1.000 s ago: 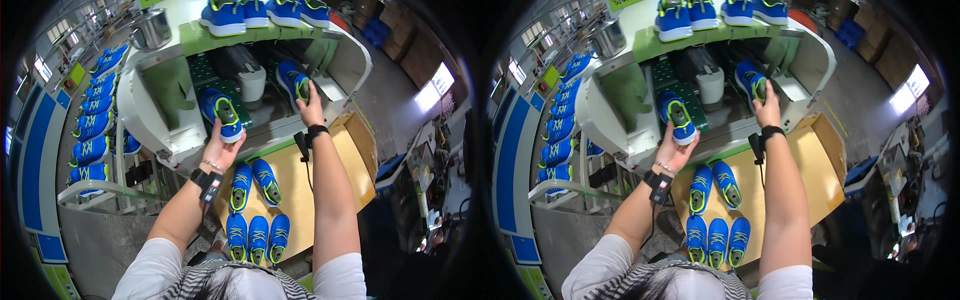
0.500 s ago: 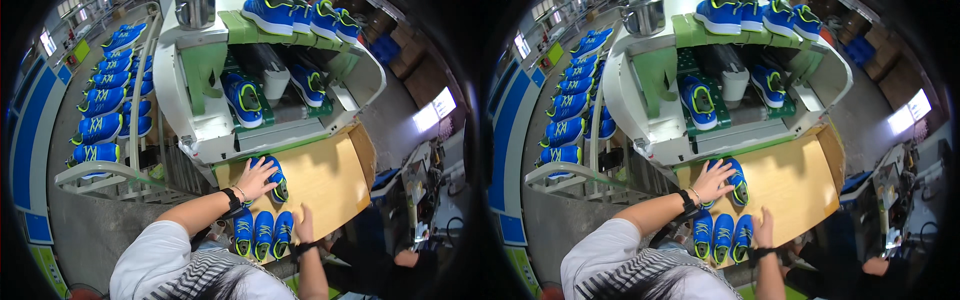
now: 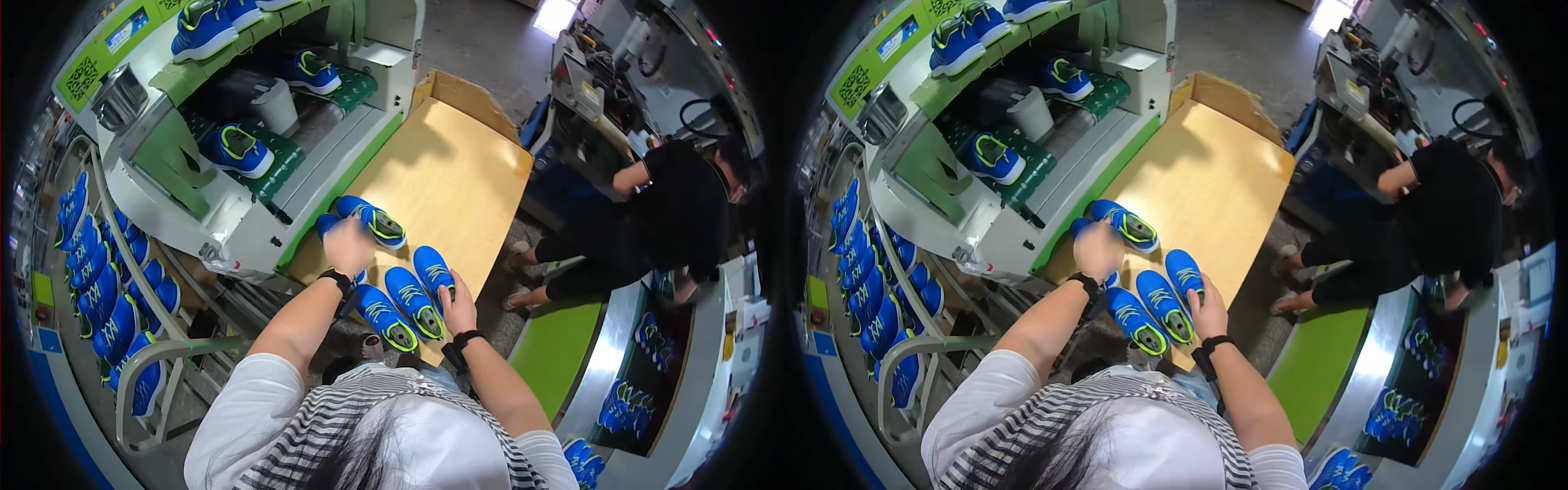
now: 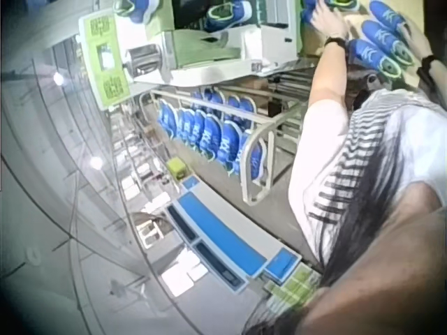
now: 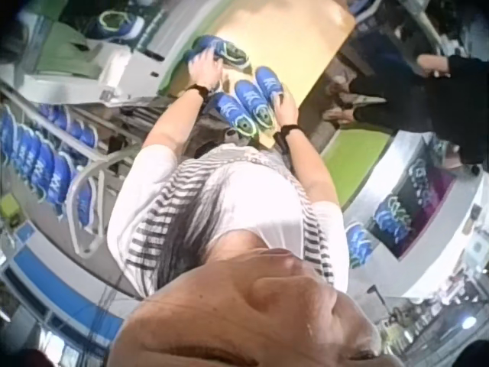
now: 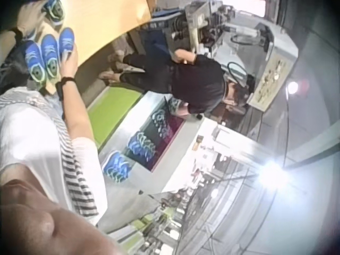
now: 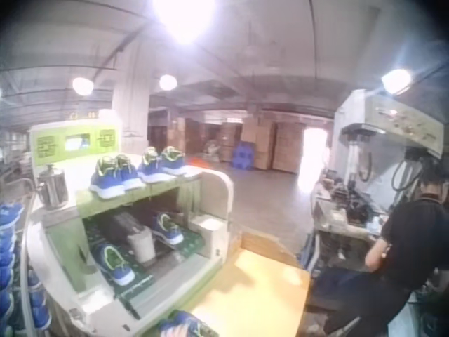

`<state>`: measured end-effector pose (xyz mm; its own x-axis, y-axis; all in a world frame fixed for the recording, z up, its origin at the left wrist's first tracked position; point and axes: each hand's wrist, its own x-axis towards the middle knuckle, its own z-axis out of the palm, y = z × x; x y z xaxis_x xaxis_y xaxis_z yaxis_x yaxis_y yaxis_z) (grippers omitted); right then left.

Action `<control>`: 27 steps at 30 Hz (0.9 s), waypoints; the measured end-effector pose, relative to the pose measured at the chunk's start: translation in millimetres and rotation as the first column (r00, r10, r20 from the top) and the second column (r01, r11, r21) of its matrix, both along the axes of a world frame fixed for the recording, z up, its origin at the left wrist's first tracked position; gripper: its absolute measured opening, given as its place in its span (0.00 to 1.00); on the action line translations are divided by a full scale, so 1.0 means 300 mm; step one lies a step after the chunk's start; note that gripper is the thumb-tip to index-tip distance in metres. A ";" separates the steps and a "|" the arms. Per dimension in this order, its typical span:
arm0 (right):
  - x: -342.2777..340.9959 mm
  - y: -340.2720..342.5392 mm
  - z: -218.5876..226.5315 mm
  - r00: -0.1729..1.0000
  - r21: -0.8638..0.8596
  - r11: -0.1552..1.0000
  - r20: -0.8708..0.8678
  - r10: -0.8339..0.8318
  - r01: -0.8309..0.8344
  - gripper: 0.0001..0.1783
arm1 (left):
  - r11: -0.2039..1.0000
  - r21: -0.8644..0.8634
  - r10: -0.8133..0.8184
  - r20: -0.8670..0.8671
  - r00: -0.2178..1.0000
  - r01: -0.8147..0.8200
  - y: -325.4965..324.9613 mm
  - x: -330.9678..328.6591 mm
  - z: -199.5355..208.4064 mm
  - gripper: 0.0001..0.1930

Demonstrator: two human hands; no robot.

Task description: Moving assembled blue shoes from a table onto a conveyor belt for further processing.

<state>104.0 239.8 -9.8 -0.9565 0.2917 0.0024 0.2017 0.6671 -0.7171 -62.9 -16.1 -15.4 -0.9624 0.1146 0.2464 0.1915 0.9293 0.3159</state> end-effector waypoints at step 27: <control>0.013 -0.003 0.002 0.999 0.103 0.994 0.023 -0.042 0.039 0.28 | 0.999 0.037 0.007 0.020 1.000 -0.008 0.012 0.019 0.035 0.30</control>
